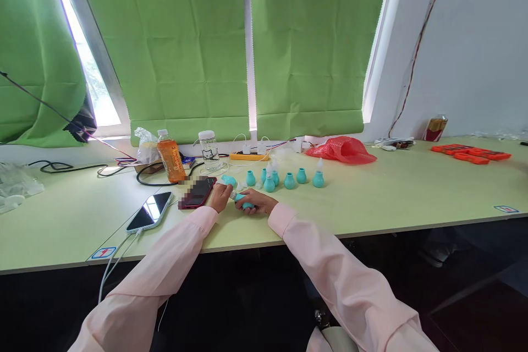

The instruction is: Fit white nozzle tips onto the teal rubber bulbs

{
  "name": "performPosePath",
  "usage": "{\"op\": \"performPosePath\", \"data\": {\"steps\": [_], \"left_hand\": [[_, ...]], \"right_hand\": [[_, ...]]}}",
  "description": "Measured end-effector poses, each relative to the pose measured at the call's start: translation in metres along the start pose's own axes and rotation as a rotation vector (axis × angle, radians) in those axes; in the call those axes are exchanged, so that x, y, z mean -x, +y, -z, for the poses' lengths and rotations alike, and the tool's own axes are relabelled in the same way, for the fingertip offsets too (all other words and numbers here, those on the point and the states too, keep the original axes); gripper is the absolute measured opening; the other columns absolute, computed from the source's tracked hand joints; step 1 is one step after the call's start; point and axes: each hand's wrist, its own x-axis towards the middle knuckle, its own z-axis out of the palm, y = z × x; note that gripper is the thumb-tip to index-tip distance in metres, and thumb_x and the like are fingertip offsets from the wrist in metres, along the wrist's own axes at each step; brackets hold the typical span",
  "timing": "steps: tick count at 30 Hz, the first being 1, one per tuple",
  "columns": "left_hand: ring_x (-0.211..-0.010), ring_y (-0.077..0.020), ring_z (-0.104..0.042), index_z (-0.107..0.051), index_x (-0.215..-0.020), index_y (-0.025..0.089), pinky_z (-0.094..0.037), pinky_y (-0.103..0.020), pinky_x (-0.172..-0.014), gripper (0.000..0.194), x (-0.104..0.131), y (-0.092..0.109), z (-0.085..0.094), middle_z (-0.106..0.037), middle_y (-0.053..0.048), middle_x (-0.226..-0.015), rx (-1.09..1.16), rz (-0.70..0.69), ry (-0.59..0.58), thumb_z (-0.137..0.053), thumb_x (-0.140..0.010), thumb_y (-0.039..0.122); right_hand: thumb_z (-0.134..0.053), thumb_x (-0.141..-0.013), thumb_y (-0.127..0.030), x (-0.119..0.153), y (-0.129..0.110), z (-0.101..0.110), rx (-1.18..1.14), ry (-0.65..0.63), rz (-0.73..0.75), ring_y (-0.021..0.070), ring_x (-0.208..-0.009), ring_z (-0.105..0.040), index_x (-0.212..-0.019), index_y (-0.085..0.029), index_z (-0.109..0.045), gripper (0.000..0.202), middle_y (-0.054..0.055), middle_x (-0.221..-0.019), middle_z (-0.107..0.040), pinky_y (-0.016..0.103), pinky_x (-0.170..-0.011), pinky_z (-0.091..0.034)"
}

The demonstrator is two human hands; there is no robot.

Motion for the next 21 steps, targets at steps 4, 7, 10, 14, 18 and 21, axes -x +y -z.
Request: {"op": "performPosePath", "data": {"steps": [4, 7, 10, 14, 18, 21], "left_hand": [[-0.09, -0.0179, -0.054, -0.05, -0.106, 0.014, -0.047, -0.037, -0.076, 0.027, 0.0003, -0.0006, -0.0001, -0.052, -0.008, -0.108, 0.007, -0.017, 0.005, -0.047, -0.084, 0.028], [-0.09, -0.0179, -0.054, -0.051, -0.106, 0.014, -0.047, -0.037, -0.076, 0.027, 0.0006, -0.0012, -0.0007, -0.053, -0.008, -0.108, 0.015, -0.028, 0.007, -0.047, -0.084, 0.028], [-0.09, -0.0187, -0.054, -0.05, -0.106, 0.014, -0.047, -0.037, -0.076, 0.028, 0.001, -0.0015, -0.0012, -0.053, -0.007, -0.107, 0.026, -0.034, 0.008, -0.047, -0.083, 0.029], [-0.09, -0.0186, -0.054, -0.051, -0.106, 0.014, -0.047, -0.037, -0.076, 0.027, 0.0017, -0.0013, -0.0012, -0.053, -0.007, -0.107, 0.038, -0.036, 0.003, -0.047, -0.083, 0.029], [-0.09, -0.0181, -0.054, -0.051, -0.106, 0.015, -0.047, -0.037, -0.076, 0.027, 0.002, -0.0015, -0.0008, -0.053, -0.007, -0.107, 0.047, -0.044, -0.004, -0.047, -0.084, 0.029], [-0.09, -0.0184, -0.054, -0.051, -0.106, 0.015, -0.047, -0.037, -0.076, 0.027, 0.002, -0.0022, -0.001, -0.053, -0.007, -0.107, 0.055, -0.053, -0.007, -0.046, -0.084, 0.029]], "right_hand": [[-0.055, -0.058, -0.01, -0.0004, 0.0002, 0.0007, -0.017, -0.008, -0.005, 0.0001, -0.031, -0.033, -0.064, -0.016, -0.043, 0.015, -0.008, -0.048, -0.045, 0.009, -0.024, -0.017], [-0.055, -0.058, -0.01, 0.0005, -0.0008, 0.0006, -0.023, -0.014, -0.016, 0.0002, -0.032, -0.034, -0.063, -0.016, -0.043, 0.015, -0.008, -0.048, -0.045, 0.009, -0.024, -0.017], [-0.054, -0.058, -0.01, 0.0014, -0.002, 0.0005, -0.026, -0.028, -0.027, 0.0002, -0.031, -0.033, -0.063, -0.016, -0.042, 0.015, -0.008, -0.048, -0.045, 0.009, -0.024, -0.017], [-0.055, -0.058, -0.011, 0.0012, -0.002, 0.0012, -0.031, -0.037, -0.036, 0.0002, -0.031, -0.033, -0.063, -0.016, -0.041, 0.016, -0.008, -0.048, -0.045, 0.009, -0.024, -0.017], [-0.056, -0.059, -0.011, 0.0002, -0.0009, 0.0022, -0.037, -0.038, -0.04, 0.0004, -0.031, -0.033, -0.062, -0.016, -0.042, 0.016, -0.008, -0.048, -0.045, 0.009, -0.024, -0.017], [-0.055, -0.06, -0.01, -0.0001, -0.0007, 0.0023, -0.041, -0.038, -0.044, 0.0003, -0.031, -0.033, -0.063, -0.017, -0.041, 0.016, -0.008, -0.047, -0.044, 0.009, -0.024, -0.017]]}}
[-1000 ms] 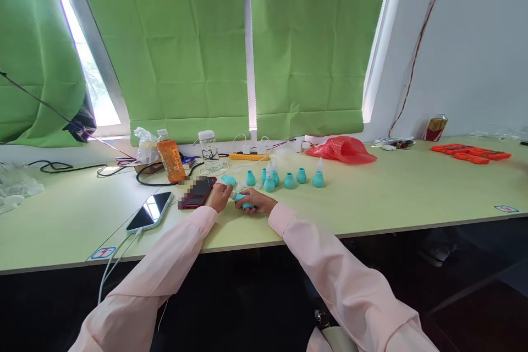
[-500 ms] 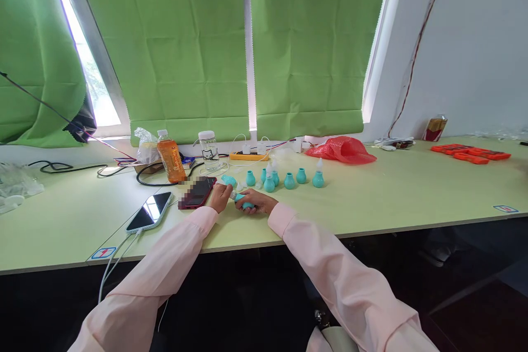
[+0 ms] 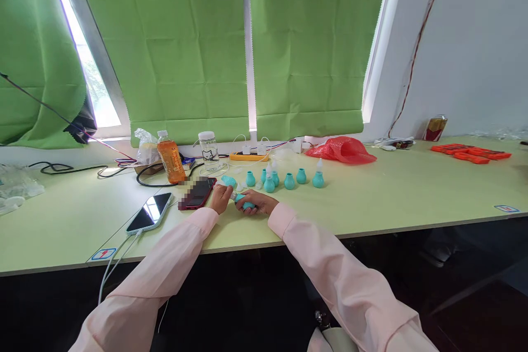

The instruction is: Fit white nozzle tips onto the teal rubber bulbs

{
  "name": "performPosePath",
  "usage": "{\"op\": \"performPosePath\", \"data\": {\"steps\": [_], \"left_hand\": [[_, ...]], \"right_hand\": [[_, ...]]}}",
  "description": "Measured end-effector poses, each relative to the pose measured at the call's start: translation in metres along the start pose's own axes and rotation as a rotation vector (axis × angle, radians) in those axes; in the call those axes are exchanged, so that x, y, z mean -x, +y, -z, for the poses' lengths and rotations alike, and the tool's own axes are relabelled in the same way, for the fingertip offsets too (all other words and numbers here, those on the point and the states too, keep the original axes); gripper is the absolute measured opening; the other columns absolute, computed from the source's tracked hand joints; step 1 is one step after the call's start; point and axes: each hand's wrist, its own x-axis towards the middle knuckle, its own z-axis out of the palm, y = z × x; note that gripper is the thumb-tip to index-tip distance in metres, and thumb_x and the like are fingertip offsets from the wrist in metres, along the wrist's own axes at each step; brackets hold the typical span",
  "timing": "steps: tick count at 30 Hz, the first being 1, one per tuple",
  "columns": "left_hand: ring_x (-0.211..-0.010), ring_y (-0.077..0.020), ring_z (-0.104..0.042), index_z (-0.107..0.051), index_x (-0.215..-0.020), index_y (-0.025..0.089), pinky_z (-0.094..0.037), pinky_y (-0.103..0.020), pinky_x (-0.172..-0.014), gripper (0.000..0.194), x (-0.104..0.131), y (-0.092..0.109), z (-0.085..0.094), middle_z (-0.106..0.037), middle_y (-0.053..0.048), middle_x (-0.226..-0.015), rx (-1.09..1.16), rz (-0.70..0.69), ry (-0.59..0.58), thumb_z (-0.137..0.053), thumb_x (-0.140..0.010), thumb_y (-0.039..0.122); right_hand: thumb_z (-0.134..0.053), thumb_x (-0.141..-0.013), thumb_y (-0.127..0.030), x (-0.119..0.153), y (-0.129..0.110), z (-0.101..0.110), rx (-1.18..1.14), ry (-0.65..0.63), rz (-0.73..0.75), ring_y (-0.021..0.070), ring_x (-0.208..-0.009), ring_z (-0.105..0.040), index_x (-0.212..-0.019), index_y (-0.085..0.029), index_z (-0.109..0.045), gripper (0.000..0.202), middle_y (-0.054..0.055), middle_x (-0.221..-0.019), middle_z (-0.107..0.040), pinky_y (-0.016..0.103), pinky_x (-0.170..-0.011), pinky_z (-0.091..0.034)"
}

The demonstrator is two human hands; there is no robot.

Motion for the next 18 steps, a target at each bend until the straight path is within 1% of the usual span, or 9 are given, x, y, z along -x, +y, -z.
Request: {"op": "performPosePath", "data": {"steps": [9, 15, 18], "left_hand": [[-0.09, -0.0192, -0.054, -0.051, -0.106, 0.014, -0.047, -0.037, -0.075, 0.027, 0.0009, 0.0002, 0.0007, -0.053, -0.006, -0.106, 0.006, -0.002, -0.014, -0.047, -0.083, 0.03], [-0.09, -0.0195, -0.054, -0.051, -0.106, 0.014, -0.047, -0.037, -0.075, 0.028, 0.0006, 0.0009, 0.0012, -0.053, -0.006, -0.106, -0.011, -0.004, -0.011, -0.048, -0.083, 0.029], [-0.089, -0.0192, -0.055, -0.051, -0.106, 0.014, -0.047, -0.037, -0.074, 0.028, -0.0003, 0.0036, 0.002, -0.053, -0.006, -0.105, -0.033, 0.013, 0.013, -0.048, -0.083, 0.029]], "right_hand": [[-0.051, -0.061, -0.008, 0.0006, -0.0011, -0.0012, -0.008, -0.026, 0.011, 0.0007, -0.03, -0.033, -0.062, -0.016, -0.041, 0.013, -0.007, -0.047, -0.045, 0.009, -0.024, -0.018], [-0.056, -0.059, -0.009, -0.0007, 0.0008, -0.0008, -0.02, -0.03, 0.031, 0.0013, -0.03, -0.035, -0.062, -0.016, -0.042, 0.016, -0.007, -0.047, -0.046, 0.009, -0.025, -0.018], [-0.06, -0.059, -0.01, -0.0012, 0.0009, 0.0002, -0.04, -0.021, 0.047, 0.002, -0.032, -0.037, -0.064, -0.016, -0.044, 0.017, -0.006, -0.048, -0.047, 0.01, -0.025, -0.019]]}}
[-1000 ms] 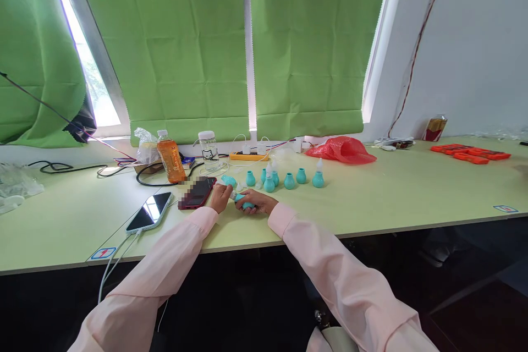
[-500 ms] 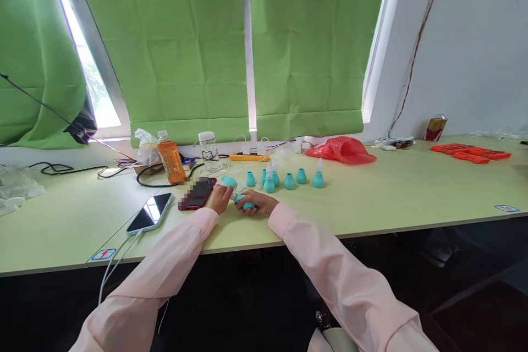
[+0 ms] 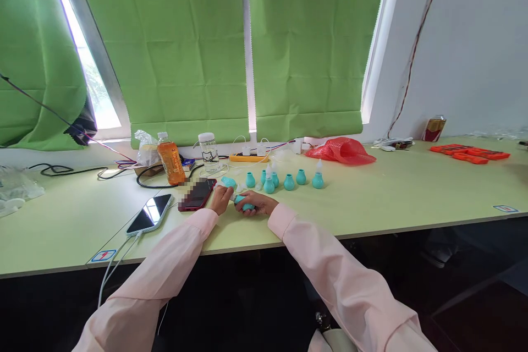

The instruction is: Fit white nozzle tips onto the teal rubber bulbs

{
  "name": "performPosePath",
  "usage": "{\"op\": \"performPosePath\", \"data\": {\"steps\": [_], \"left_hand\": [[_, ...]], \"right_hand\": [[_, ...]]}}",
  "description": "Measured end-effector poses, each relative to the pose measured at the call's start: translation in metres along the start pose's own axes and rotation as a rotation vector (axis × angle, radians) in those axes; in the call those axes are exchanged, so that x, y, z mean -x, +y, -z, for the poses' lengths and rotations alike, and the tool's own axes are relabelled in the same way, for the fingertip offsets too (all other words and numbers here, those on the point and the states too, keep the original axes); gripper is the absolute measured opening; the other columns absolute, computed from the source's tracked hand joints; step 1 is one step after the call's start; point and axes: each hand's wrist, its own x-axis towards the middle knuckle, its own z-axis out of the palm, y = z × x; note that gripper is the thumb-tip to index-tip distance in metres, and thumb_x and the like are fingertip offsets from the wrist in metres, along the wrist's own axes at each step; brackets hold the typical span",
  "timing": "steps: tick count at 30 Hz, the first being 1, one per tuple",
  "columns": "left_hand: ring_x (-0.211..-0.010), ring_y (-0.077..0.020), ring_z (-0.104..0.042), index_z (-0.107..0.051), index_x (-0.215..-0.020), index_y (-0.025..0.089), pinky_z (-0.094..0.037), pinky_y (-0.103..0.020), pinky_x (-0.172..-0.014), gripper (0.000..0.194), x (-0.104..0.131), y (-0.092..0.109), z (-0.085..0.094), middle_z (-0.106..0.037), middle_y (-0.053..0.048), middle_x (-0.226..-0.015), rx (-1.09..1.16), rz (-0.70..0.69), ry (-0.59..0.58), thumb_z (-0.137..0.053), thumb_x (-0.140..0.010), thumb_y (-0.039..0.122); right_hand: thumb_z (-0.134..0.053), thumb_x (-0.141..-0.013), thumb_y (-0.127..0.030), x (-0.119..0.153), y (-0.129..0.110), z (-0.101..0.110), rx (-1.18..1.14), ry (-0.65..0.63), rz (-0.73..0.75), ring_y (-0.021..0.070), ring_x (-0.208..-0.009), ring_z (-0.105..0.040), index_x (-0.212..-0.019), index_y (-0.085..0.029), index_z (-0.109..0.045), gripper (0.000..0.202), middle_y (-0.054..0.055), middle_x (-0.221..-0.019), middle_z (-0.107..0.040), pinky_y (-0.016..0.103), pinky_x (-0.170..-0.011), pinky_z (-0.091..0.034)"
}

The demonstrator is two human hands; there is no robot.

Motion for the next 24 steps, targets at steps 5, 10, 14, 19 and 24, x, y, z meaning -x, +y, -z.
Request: {"op": "performPosePath", "data": {"steps": [5, 10, 14, 19, 24], "left_hand": [[-0.073, -0.0141, -0.057, -0.055, -0.093, 0.011, -0.048, -0.031, -0.066, 0.025, -0.003, 0.006, 0.007, -0.058, -0.003, -0.086, -0.058, 0.03, 0.079, -0.043, -0.085, 0.031], [-0.064, -0.0144, -0.054, -0.06, -0.078, 0.012, -0.042, -0.027, -0.063, 0.04, -0.006, 0.007, 0.018, -0.058, -0.004, -0.065, -0.18, 0.048, 0.161, -0.023, -0.088, 0.024], [-0.089, -0.0226, -0.051, -0.058, -0.099, 0.017, -0.04, -0.032, -0.073, 0.029, -0.007, 0.003, 0.02, -0.061, -0.008, -0.09, -0.303, 0.038, 0.158, -0.038, -0.078, 0.017], [-0.12, -0.0376, -0.022, -0.037, -0.127, 0.026, -0.021, -0.054, -0.092, 0.053, -0.007, -0.007, 0.011, -0.031, -0.009, -0.135, -0.425, -0.005, 0.089, -0.046, -0.075, 0.02], [-0.125, -0.0412, -0.006, -0.04, -0.123, 0.035, -0.006, -0.06, -0.094, 0.044, -0.008, -0.016, 0.001, -0.021, -0.004, -0.14, -0.464, -0.049, 0.008, -0.044, -0.079, 0.036]], "right_hand": [[-0.065, -0.058, -0.014, -0.001, -0.002, 0.005, -0.089, 0.029, 0.099, 0.0028, -0.037, -0.042, -0.069, -0.014, -0.049, 0.02, -0.004, -0.054, -0.05, 0.011, -0.029, -0.023], [-0.064, -0.061, -0.02, -0.003, -0.003, 0.012, -0.249, 0.109, 0.232, 0.0039, -0.044, -0.046, -0.075, -0.015, -0.05, 0.021, -0.003, -0.061, -0.052, 0.014, -0.036, -0.03], [-0.056, -0.066, -0.023, -0.004, -0.003, 0.017, -0.357, 0.174, 0.286, 0.0067, -0.049, -0.049, -0.078, -0.015, -0.051, 0.015, 0.0, -0.065, -0.054, 0.018, -0.043, -0.036], [-0.049, -0.067, -0.021, -0.007, -0.002, 0.021, -0.424, 0.221, 0.29, 0.009, -0.05, -0.05, -0.077, -0.014, -0.053, 0.014, 0.002, -0.065, -0.056, 0.021, -0.046, -0.038], [-0.049, -0.066, -0.021, -0.009, -0.001, 0.023, -0.424, 0.248, 0.292, 0.0094, -0.048, -0.05, -0.078, -0.014, -0.054, 0.015, 0.002, -0.063, -0.057, 0.022, -0.046, -0.038]]}}
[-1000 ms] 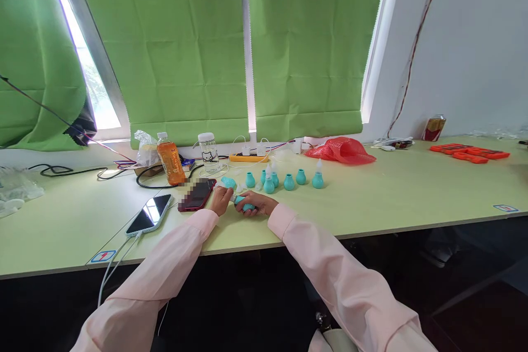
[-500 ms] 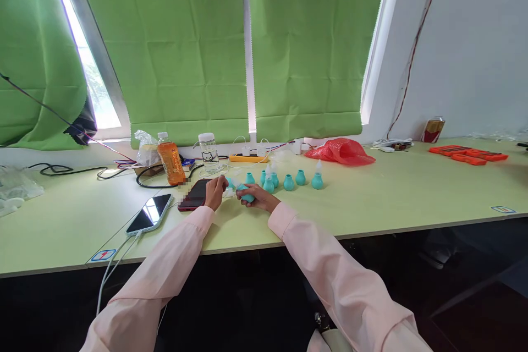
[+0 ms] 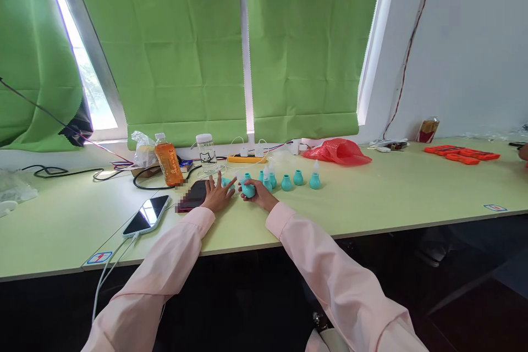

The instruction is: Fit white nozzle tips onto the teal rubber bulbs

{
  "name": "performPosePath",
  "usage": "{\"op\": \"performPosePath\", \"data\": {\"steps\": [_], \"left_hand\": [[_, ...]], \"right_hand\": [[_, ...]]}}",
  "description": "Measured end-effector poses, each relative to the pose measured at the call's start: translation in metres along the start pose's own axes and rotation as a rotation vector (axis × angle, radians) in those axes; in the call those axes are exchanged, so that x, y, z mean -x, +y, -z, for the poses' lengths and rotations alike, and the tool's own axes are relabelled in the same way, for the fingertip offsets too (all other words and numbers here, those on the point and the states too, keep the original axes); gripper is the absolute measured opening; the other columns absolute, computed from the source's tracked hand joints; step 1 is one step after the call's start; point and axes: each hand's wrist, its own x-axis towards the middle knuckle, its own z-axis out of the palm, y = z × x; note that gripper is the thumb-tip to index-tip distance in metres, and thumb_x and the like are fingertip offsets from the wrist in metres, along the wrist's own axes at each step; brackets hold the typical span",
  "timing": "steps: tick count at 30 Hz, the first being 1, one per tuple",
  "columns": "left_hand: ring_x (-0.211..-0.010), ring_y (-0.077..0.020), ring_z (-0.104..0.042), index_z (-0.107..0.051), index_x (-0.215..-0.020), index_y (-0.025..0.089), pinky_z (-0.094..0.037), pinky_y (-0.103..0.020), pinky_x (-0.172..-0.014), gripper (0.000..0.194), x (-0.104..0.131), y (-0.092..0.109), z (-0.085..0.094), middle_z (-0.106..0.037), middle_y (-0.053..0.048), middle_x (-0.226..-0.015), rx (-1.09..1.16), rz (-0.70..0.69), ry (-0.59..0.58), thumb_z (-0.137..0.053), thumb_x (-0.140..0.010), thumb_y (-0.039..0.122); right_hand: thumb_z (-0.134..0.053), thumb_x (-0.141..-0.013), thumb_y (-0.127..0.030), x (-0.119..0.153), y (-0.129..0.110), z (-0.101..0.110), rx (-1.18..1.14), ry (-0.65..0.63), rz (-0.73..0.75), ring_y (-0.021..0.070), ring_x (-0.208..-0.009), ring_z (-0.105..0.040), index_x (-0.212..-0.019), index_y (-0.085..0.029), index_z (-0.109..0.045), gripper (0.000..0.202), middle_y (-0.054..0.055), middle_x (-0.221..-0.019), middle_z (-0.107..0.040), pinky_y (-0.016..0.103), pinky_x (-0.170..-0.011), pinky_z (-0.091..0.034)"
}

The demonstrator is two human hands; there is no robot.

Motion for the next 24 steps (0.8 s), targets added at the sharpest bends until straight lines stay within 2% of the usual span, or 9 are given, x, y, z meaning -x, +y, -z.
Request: {"op": "performPosePath", "data": {"steps": [3, 6, 9, 12, 15, 17, 20, 24], "left_hand": [[-0.125, -0.0397, -0.007, -0.047, -0.118, 0.034, -0.001, -0.062, -0.093, 0.039, -0.001, 0.002, -0.003, -0.026, -0.004, -0.138, 0.011, -0.042, -0.019, -0.046, -0.079, 0.035], [-0.125, -0.0363, -0.013, -0.055, -0.109, 0.033, -0.001, -0.062, -0.094, 0.032, -0.001, 0.006, -0.004, -0.031, -0.004, -0.135, 0.056, -0.074, -0.01, -0.051, -0.077, 0.028], [-0.123, -0.0335, -0.018, -0.064, -0.092, 0.028, -0.006, -0.058, -0.096, 0.02, -0.002, 0.011, -0.004, -0.039, -0.005, -0.13, 0.138, -0.073, 0.024, -0.055, -0.074, 0.021], [-0.12, -0.0317, -0.026, -0.065, -0.082, 0.022, -0.016, -0.054, -0.096, 0.012, -0.005, 0.013, 0.0, -0.048, -0.008, -0.12, 0.263, -0.034, 0.077, -0.055, -0.075, 0.02], [-0.107, -0.0273, -0.042, -0.063, -0.083, 0.019, -0.032, -0.046, -0.09, 0.014, -0.008, 0.014, 0.007, -0.058, -0.009, -0.1, 0.435, 0.029, 0.12, -0.052, -0.078, 0.025], [-0.094, -0.0216, -0.051, -0.06, -0.088, 0.016, -0.041, -0.039, -0.082, 0.017, -0.011, 0.013, 0.01, -0.06, -0.007, -0.091, 0.566, 0.082, 0.135, -0.049, -0.081, 0.027], [-0.083, -0.0162, -0.056, -0.054, -0.097, 0.013, -0.047, -0.035, -0.073, 0.022, -0.014, 0.013, 0.013, -0.057, -0.005, -0.095, 0.767, 0.159, 0.133, -0.047, -0.084, 0.029], [-0.078, -0.0142, -0.057, -0.053, -0.099, 0.012, -0.049, -0.032, -0.067, 0.023, -0.013, 0.013, 0.015, -0.057, -0.005, -0.094, 1.021, 0.232, 0.09, -0.047, -0.084, 0.028]], "right_hand": [[-0.049, -0.065, -0.021, 0.0, 0.0, 0.0, 0.017, 0.005, 0.011, 0.0096, -0.048, -0.05, -0.078, -0.014, -0.054, 0.015, 0.002, -0.063, -0.058, 0.022, -0.046, -0.038], [-0.05, -0.064, -0.021, 0.001, 0.0, 0.0, 0.043, 0.003, 0.025, 0.0096, -0.049, -0.05, -0.075, -0.015, -0.053, 0.013, 0.002, -0.064, -0.059, 0.022, -0.047, -0.038], [-0.05, -0.064, -0.021, 0.002, 0.0, 0.0, 0.078, 0.0, 0.043, 0.0095, -0.049, -0.05, -0.073, -0.015, -0.052, 0.011, 0.002, -0.064, -0.059, 0.022, -0.046, -0.037], [-0.052, -0.063, -0.021, 0.002, 0.001, 0.0, 0.124, 0.001, 0.061, 0.0098, -0.048, -0.051, -0.073, -0.016, -0.053, 0.011, 0.001, -0.064, -0.06, 0.021, -0.045, -0.037], [-0.054, -0.063, -0.022, 0.001, 0.003, 0.002, 0.18, 0.007, 0.07, 0.01, -0.047, -0.051, -0.074, -0.016, -0.054, 0.013, 0.001, -0.063, -0.059, 0.022, -0.045, -0.038], [-0.055, -0.062, -0.022, 0.001, 0.005, 0.003, 0.219, 0.013, 0.073, 0.0101, -0.046, -0.051, -0.075, -0.015, -0.055, 0.014, 0.001, -0.062, -0.059, 0.022, -0.045, -0.038], [-0.056, -0.062, -0.022, 0.001, 0.006, 0.003, 0.268, 0.017, 0.073, 0.0106, -0.045, -0.052, -0.073, -0.015, -0.056, 0.013, 0.001, -0.061, -0.059, 0.022, -0.044, -0.038], [-0.057, -0.061, -0.022, 0.002, 0.005, 0.001, 0.306, 0.021, 0.065, 0.0107, -0.044, -0.052, -0.073, -0.015, -0.056, 0.013, 0.001, -0.06, -0.059, 0.022, -0.043, -0.038]]}}
